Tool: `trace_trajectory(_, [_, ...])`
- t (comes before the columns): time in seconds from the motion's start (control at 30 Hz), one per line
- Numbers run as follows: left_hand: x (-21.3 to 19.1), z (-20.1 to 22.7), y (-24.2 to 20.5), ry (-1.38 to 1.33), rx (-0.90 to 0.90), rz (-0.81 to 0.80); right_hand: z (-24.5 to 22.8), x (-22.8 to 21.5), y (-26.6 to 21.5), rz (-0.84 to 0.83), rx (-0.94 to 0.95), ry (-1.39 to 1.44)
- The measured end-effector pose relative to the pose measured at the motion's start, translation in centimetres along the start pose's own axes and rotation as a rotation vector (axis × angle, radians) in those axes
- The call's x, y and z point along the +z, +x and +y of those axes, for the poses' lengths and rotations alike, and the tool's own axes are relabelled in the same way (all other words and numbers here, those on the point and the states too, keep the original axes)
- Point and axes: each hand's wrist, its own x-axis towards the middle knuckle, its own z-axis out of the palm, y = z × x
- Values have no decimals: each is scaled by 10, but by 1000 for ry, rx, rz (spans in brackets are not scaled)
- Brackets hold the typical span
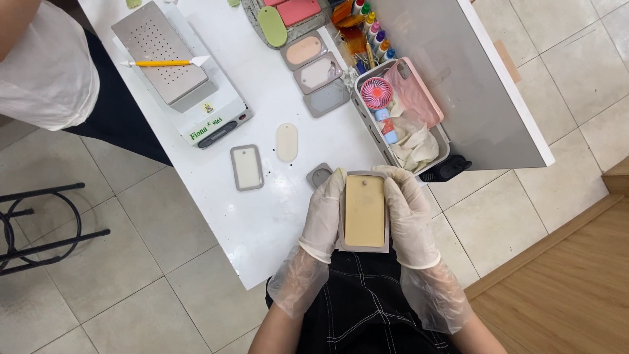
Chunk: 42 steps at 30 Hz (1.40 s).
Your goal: The person removes hardened wax tablets and flower-shaped wax ornaments from silicone molds by hand, pressing each piece out of its mold. They stack the finished wax pieces on the table and arrange the empty molds in a pile.
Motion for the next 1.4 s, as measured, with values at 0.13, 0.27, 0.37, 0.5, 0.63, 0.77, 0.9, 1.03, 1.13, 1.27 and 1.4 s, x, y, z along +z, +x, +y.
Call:
trace_trajectory(0.13, [1,7,-8,-28,-63,-53,-9,-3,2,-11,36,40])
trace_trajectory(0.27, [-2,12,-12,38,-68,-110,-29,4,1,-40,91,-9])
trace_trajectory(0.37, [-6,2,-6,-10,-83,-138,-35,4,1,-48,104,-110])
trace_trajectory(0.5, [9,30,-16,-115,-108,-171,-31,2,2,-54,126,-169])
trace_trajectory(0.63, [8,28,-17,-145,-73,-226,-37,6,2,-61,104,-194])
trace_trajectory(0.77, [2,17,-12,-87,1,-225,-33,4,5,-55,90,-190])
trace_trajectory(0.9, [2,11,-11,-118,21,-251,-26,-3,8,-86,173,-41])
trace_trajectory(1.03, [4,12,-14,-180,-17,-268,-28,-7,8,-114,222,75])
trace_trajectory(1.13, [6,16,-18,-229,-64,-300,-31,-11,7,-123,269,135])
trace_trajectory(1.27, [5,14,-17,-220,-82,-321,-32,-15,7,-146,271,133])
trace_trajectory(1.4, [2,7,-15,-227,-80,-311,-21,-21,8,-154,254,115])
